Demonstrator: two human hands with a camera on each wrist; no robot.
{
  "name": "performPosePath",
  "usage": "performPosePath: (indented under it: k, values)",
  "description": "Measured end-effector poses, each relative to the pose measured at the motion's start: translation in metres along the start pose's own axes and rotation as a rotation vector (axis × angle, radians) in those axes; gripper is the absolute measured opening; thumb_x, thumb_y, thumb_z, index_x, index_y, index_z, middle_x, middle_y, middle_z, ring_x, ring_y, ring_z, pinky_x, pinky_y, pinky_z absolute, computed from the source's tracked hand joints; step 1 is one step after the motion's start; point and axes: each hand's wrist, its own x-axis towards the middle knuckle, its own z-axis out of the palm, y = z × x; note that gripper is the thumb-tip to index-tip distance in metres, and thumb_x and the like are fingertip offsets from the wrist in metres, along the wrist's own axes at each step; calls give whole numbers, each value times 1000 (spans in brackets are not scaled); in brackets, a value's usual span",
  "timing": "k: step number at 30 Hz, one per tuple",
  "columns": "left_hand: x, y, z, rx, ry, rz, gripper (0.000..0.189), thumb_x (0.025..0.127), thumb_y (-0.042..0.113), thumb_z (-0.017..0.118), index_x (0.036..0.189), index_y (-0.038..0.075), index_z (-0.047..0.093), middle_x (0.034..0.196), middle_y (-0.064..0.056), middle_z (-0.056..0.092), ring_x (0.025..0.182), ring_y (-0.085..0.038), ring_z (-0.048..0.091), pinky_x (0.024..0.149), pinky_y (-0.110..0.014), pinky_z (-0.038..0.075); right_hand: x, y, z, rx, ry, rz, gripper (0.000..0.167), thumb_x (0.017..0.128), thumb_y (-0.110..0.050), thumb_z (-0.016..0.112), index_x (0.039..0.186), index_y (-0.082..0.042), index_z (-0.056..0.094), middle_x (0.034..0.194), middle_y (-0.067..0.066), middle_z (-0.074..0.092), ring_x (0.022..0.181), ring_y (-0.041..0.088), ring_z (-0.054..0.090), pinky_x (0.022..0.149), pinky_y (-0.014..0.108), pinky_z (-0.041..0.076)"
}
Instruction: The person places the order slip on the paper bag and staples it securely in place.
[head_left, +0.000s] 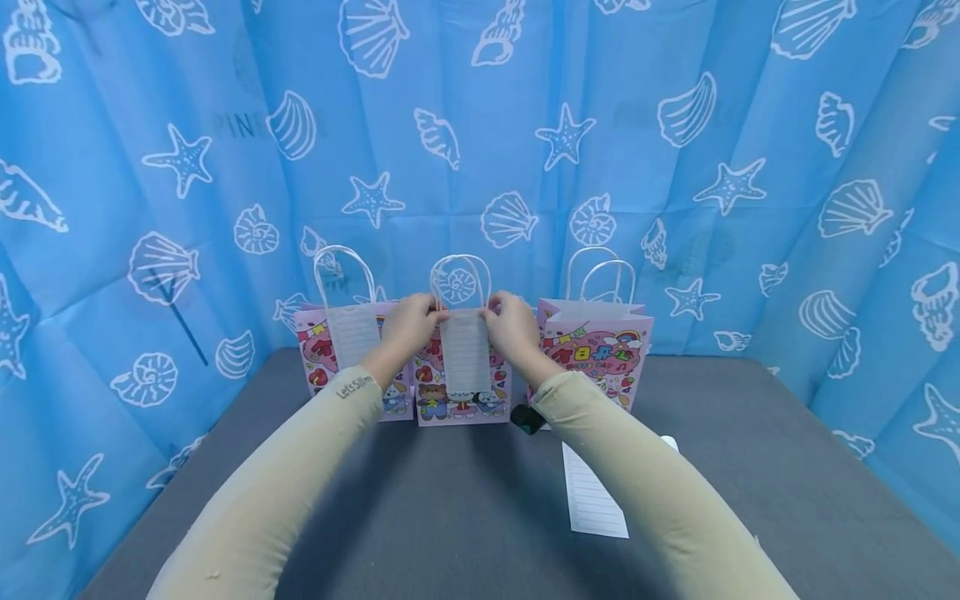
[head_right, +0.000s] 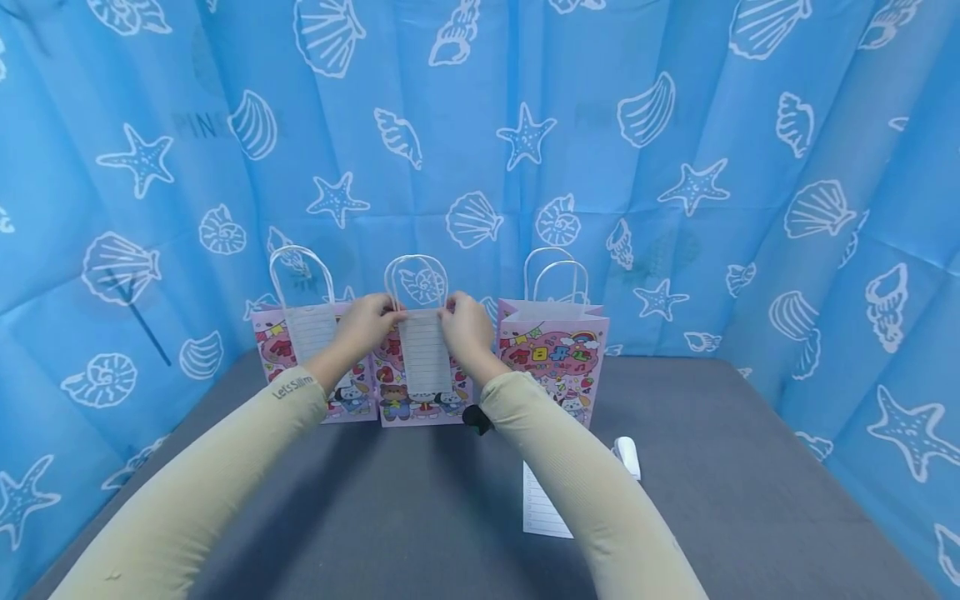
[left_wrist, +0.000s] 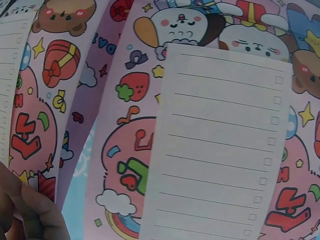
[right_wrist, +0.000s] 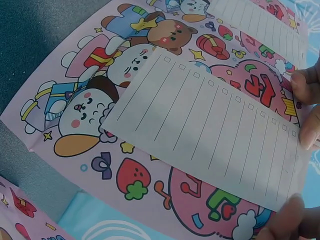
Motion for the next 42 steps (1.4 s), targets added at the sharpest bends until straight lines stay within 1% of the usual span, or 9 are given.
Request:
performPosePath:
  k: [7,12,14,19,22,26,30,34,42]
  values:
    - [2,3,1,57,-22,-24,23,100,28,55,97,8,66,86,-6,64,71,-20,54,64,-32,44,1,0,1,-2,-9,41,19,98,-21,59,105,-5,64,100,12,67,81,23,63,67,33,52]
    - [2,3,2,78,-16,-23,24,100,28,55,98,7,65,86,-6,63,70,-20,53,62,-32,43,1,-1,-2,24,-23,37,26,97,-19,60,117,-2,63,112,15,67,91,24,65,74,34,54]
    - [2,3,2,82,-12,-25,25,100,29,54,100,7,66,87,-6,64,70,-19,53,63,-32,43,-1,-1,-6,55,-33,32,30,97,-17,60,123,-1,61,115,15,66,84,23,65,70,31,53]
    - [2,2,4,72,-2,-33,26,100,30,53,103,7,66,87,-6,63,68,-19,50,60,-31,41,-11,-4,-26,119,-63,1,32,97,-13,59,127,-1,58,88,16,67,54,15,52,49,25,45]
    - [2,2,5,66,1,-36,26,100,30,53,104,7,65,87,-6,63,67,-19,49,58,-30,39,-19,-4,-40,152,-84,-11,29,98,-12,55,125,-1,58,71,14,61,49,14,49,45,24,43]
    - [1,2,5,63,-3,-41,27,101,30,52,106,7,65,88,-6,63,69,-20,50,60,-31,40,-27,-1,-56,187,-94,-52,25,99,-11,53,119,2,60,62,9,56,48,15,49,45,25,43]
    - [0,2,4,62,-3,-43,27,101,30,52,106,7,65,88,-7,63,71,-20,52,63,-32,42,-35,5,-70,192,-23,-155,19,98,-7,54,108,6,64,59,9,56,45,16,47,43,23,38]
    - [-1,3,1,62,2,-45,27,101,30,52,104,7,64,85,-7,62,70,-20,51,62,-32,42,-41,14,-86,159,59,-237,17,97,-5,55,101,7,65,56,6,52,43,9,40,41,23,31]
    - [-2,4,2,56,-4,-36,27,101,29,52,105,6,64,87,-7,62,71,-20,53,63,-32,44,-52,35,-110,87,116,-237,16,96,-4,56,98,8,66,56,6,53,45,10,41,43,23,32]
